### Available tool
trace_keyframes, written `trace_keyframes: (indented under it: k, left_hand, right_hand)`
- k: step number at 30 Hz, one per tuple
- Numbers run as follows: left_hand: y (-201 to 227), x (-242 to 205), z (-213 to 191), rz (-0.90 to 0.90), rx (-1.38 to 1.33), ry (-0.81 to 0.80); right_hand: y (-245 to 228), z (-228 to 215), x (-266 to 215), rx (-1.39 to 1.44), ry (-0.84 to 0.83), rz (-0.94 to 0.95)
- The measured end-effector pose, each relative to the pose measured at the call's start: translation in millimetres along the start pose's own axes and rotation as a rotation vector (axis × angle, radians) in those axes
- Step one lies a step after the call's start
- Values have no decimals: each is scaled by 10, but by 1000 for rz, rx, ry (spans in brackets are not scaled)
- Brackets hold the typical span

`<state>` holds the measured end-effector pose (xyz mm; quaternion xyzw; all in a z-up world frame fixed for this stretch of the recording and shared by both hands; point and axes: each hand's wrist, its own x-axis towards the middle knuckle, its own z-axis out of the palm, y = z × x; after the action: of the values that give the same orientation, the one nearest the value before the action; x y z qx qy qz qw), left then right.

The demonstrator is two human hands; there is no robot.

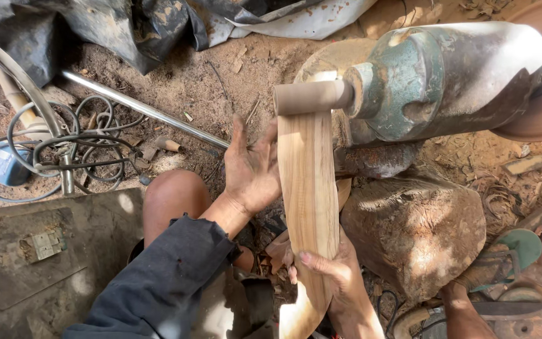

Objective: The person uses an angle grinder with a sanding disc to smooth a curved wooden piece, then switches to a belt sander to further refine the surface. The person holds the wood with both hands and moves it against the rotating tools.

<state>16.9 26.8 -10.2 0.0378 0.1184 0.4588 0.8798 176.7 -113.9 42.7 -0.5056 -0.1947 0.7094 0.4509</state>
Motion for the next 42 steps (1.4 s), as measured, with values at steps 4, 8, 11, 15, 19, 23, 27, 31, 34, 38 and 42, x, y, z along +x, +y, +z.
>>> trace_keyframes:
  k: [4, 8, 11, 15, 19, 23, 27, 31, 34, 38, 42]
  left_hand:
    - [165, 248, 28, 100, 75, 303]
    - [390, 596, 10, 223, 173, 181]
    - [526, 835, -56, 259, 192, 182]
    - [732, 1144, -139, 313, 115, 49]
    - [794, 1245, -175, 380, 137, -60]
    - [705, 1099, -114, 316, 209, 83]
    - [509, 784, 6, 244, 301, 154]
    - [312, 441, 68, 157, 265, 113]
    - [163, 278, 41, 116, 149, 70]
    - [-3, 142, 29, 54, 66, 135]
    - [-59, 238, 55, 68, -125, 43]
  right_hand:
    - [-218, 86, 198, 20, -29, 29]
    - [-405, 240, 528, 124, -99, 2]
    - [-496, 282, 797, 116, -116, -27]
    - [-593, 295, 1088, 132, -167, -36]
    - [-586, 256, 1179, 172, -162, 3]
    - [-401, 96, 950, 99, -57, -11]
    - [-180, -85, 657, 175, -72, 20]
    - [9, -180, 335, 226, -131, -19]
    - [90, -271, 117, 145, -62, -27]
    - [125, -373, -123, 152, -25, 105]
    - [150, -371, -102, 162, -44, -11]
